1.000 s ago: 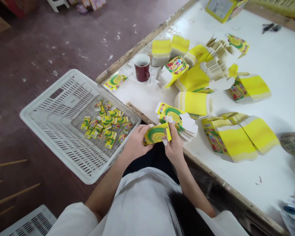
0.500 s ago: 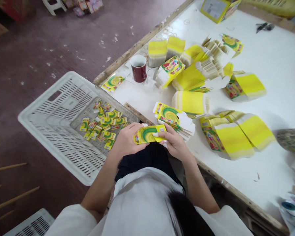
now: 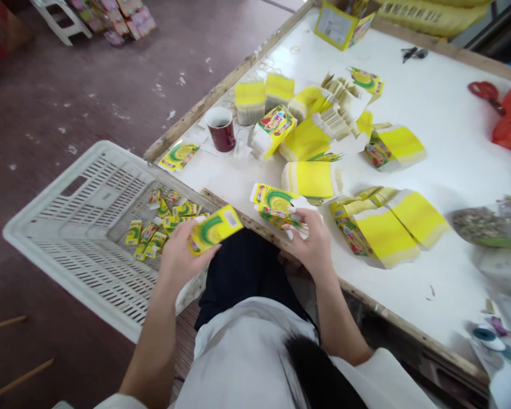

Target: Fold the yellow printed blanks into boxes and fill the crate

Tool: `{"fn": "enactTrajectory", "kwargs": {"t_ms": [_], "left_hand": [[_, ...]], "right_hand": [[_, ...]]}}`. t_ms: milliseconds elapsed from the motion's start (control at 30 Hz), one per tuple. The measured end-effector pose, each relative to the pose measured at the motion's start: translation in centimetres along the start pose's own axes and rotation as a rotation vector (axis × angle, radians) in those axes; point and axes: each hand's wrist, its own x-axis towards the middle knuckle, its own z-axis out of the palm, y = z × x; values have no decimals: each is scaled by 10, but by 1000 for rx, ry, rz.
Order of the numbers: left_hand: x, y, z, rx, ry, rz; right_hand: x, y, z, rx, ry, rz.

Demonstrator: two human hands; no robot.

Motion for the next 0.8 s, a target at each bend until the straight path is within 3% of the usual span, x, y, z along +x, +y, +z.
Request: {"fn": "enactTrajectory", "kwargs": {"t_ms": [67, 133, 233, 433, 633, 700, 800], "left_hand": [[-5, -23, -7, 106, 118, -122], [-9, -37, -10, 99, 213, -227], [-11, -37, -4, -80, 229, -305], [-6, 4, 33, -297, 107, -216], [-7, 48, 71, -825, 153, -169], [-6, 65, 76, -974, 190, -208], [-1, 88, 74, -1058, 173, -388]], "right_hand": [[8, 12, -6, -171, 66, 59], [13, 22, -4, -295, 52, 98], [15, 31, 4, -364, 27, 124], [19, 27, 9, -309, 23, 140], [7, -7, 2, 14, 26, 259], [-3, -23, 7, 183, -77, 219], [-23, -45, 22, 469, -323, 197]]}}
